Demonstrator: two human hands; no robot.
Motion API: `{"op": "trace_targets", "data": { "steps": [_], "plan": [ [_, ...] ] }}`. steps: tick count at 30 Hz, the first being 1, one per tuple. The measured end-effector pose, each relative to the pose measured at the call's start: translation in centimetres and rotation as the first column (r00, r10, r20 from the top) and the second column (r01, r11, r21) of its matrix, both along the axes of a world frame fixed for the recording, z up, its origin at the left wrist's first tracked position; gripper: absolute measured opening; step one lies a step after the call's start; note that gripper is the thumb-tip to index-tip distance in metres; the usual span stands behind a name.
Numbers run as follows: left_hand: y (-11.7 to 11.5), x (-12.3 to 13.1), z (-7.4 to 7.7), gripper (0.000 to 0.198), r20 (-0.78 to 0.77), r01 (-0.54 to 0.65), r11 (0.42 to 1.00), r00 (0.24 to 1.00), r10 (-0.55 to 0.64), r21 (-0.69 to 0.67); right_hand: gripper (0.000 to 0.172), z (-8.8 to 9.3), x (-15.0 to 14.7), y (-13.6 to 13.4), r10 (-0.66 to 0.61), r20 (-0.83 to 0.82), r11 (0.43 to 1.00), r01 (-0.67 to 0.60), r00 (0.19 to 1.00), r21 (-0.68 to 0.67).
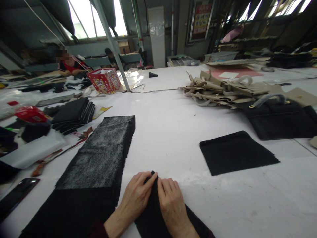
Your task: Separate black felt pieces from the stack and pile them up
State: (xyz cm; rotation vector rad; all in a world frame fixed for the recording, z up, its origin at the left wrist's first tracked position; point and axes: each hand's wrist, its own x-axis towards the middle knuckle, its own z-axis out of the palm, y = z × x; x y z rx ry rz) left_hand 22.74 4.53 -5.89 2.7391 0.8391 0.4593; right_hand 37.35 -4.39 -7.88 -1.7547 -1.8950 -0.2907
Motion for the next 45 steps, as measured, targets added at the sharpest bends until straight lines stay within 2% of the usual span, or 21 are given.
{"op": "trace_targets", "data": {
  "steps": [6, 12, 17, 23, 30, 39, 45],
  "plan": [
    [0.1, 0.2, 0.2, 0.042, -0.028, -0.033, 0.999, 0.999, 0.033, 0.020, 0.034, 0.2, 0.0, 0.0, 0.000, 0.009, 1.000, 0.000, 1.000, 0.003],
    [0.2, -0.3, 1.4, 0.042, -0.023, -0.112, 0.988, 0.993, 0.115, 0.102, 0.033, 0.3, -0.1, 0.0, -0.004, 0.013, 1.000, 0.004, 1.000, -0.011],
    [0.0, -0.4, 1.6, 0.053, -0.097, 0.021, 0.994, 0.995, -0.010, 0.110, 0.031, 0.1, -0.3, 0.7, -0.015, 0.034, 0.999, 0.016, 0.999, -0.034],
    [0.9, -0.1, 1.3, 0.046, -0.215, 0.088, 0.982, 0.975, -0.051, 0.166, 0.028, 0.5, -0.2, 1.5, -0.020, 0.013, 0.998, 0.021, 1.000, -0.055],
    [0.5, -0.2, 2.2, 0.050, -0.226, 0.096, 0.981, 0.972, -0.056, 0.168, 0.031, 0.5, 0.7, -0.2, 0.018, -0.043, 0.999, -0.020, 0.999, -0.026],
    [0.0, 0.2, 1.9, 0.058, -0.277, 0.171, 0.966, 0.954, -0.113, 0.193, 0.035, -0.1, 1.9, -2.4, 0.034, -0.074, 0.999, -0.035, 0.997, -0.016],
    [-0.5, 0.4, 2.7, 0.055, -0.255, 0.194, 0.959, 0.957, -0.139, 0.206, 0.035, 0.1, 2.1, -3.5, 0.024, -0.056, 0.999, -0.025, 0.998, -0.019]
  ]
}}
